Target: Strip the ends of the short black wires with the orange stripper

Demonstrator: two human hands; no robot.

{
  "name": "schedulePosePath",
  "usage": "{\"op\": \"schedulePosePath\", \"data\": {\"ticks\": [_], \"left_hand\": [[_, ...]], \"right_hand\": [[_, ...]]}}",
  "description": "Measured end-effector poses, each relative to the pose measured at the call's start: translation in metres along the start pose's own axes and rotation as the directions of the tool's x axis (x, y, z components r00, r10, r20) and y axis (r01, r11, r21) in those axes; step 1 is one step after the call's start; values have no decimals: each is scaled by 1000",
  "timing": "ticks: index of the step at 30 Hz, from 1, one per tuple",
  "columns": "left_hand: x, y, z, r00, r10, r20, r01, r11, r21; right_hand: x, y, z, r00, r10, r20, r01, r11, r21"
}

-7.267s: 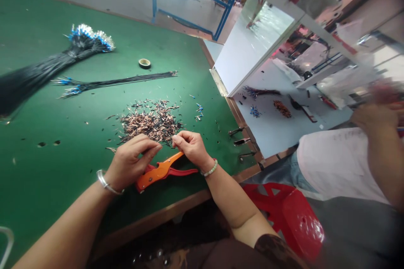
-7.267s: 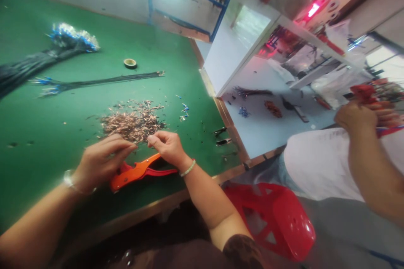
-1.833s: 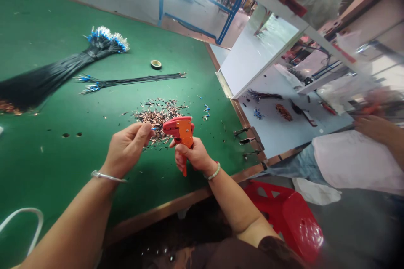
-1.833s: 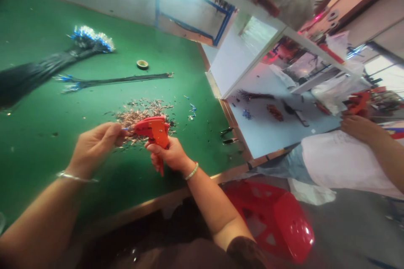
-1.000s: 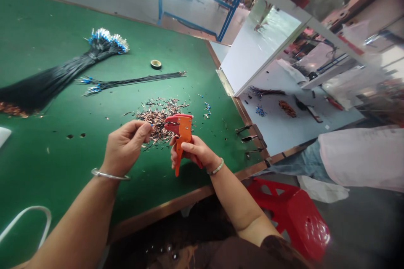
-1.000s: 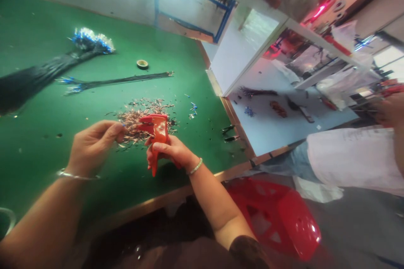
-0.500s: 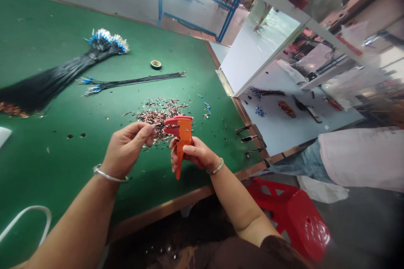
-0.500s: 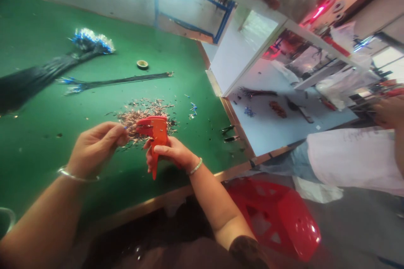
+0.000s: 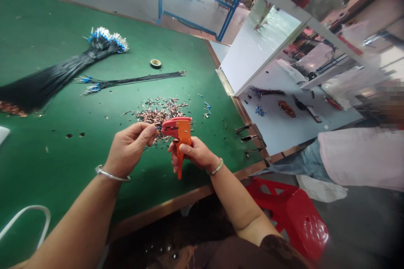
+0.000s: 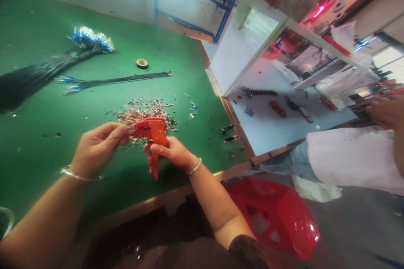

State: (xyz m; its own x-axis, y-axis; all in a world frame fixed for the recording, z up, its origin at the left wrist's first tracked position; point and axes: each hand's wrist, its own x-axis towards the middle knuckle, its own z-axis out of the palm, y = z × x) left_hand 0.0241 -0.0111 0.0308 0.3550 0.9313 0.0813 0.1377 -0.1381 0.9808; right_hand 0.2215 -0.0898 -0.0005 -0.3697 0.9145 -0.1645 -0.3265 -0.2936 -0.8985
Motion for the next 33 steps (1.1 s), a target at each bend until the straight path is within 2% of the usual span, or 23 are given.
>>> {"op": "schedulePosePath", "data": {"ticks": [8, 15, 24, 29, 31, 33], "left_hand": [[-1, 3, 1, 1000, -3, -12, 3, 1000, 31], [3, -5, 3, 998, -32, 61, 33, 999, -11], [0, 1, 3, 998, 13, 56, -17, 998, 59], [1, -7, -1, 1000, -18, 19, 19, 999, -37], [3, -14, -4, 1000, -17, -20, 15, 993, -114], [4, -20, -7, 999, -10, -47, 1, 983, -185]], "right_hand": [[3, 2, 6, 990, -26, -139, 17, 998, -62], [6, 4, 9, 962, -68, -265, 52, 997, -64], [10, 9, 16, 956, -93, -277, 69, 993, -95], [4, 0, 9, 993, -91, -76, 82, 989, -120], [-5, -11, 10, 990, -116, -83, 96, 972, -216], [-17, -23, 15, 974, -175, -144, 91, 884, -458]]}}
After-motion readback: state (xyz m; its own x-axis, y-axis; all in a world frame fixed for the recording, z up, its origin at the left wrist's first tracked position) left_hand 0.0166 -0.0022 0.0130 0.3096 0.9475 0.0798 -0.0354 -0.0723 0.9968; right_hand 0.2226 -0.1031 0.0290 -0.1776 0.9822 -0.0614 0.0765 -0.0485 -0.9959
